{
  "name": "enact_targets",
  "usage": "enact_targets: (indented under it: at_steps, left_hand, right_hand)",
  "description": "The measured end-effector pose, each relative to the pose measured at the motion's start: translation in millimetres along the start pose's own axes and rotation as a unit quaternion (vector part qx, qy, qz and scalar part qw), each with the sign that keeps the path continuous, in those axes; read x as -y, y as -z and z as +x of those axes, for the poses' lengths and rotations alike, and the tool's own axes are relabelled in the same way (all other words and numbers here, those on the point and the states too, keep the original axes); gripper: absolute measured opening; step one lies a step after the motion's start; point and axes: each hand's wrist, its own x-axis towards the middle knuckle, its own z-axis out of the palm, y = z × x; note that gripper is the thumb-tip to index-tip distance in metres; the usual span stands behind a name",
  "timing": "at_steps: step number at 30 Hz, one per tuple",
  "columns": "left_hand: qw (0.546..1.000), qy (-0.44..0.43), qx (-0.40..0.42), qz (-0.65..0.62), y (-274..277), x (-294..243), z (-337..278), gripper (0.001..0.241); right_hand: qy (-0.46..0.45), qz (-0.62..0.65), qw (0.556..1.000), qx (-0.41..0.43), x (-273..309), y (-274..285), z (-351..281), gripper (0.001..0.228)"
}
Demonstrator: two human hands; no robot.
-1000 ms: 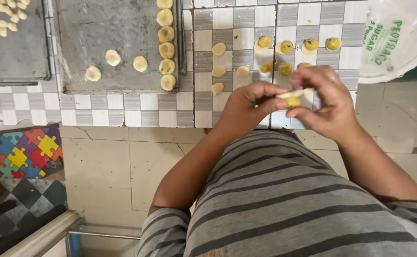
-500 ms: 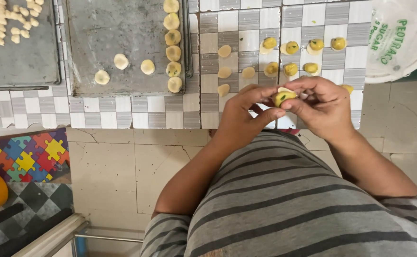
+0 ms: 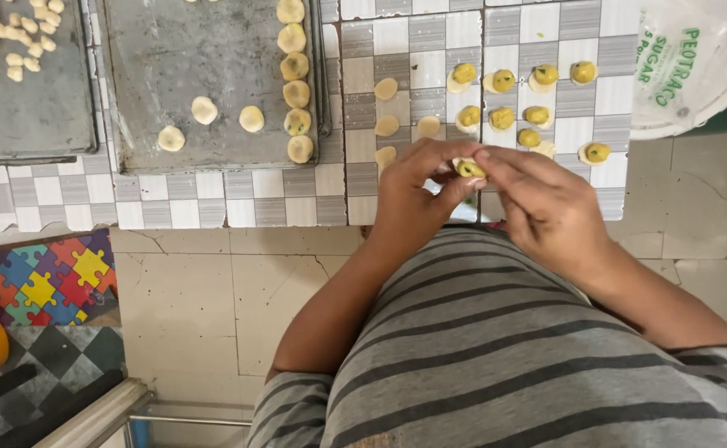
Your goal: The person places small yellow filling balls into flattened dough discs on a tiled counter, folds the dough around the filling to seal it, and arranges the finished dumplings on a metal tray. The process is repeated continuously.
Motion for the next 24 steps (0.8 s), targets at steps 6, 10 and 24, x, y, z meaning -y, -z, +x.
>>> enact_targets:
  at_steps: [6, 10, 24]
  left_hand:
    - [0.982, 0.069, 0.038, -0.17, -1.1, 13.1, -5.3, 0.027]
    - [0.999, -0.01, -0.033, -0.026, -1.3, 12.0, -7.1, 0.032]
    - [0.997, 0.016, 0.006, -0.076, 7.9, 6.4, -3.5, 0.029]
  right_hand:
    - [-0.08, 0.143, 0.986, 0.025, -13.2, 4.5, 9.5, 0.023]
    - [-0.153, 0.257, 0.954, 0.002, -21.8, -1.5, 12.7, 0.016]
    - [0.058, 0.013, 0.998, -0.007, 4.3, 8.0, 23.5, 0.017]
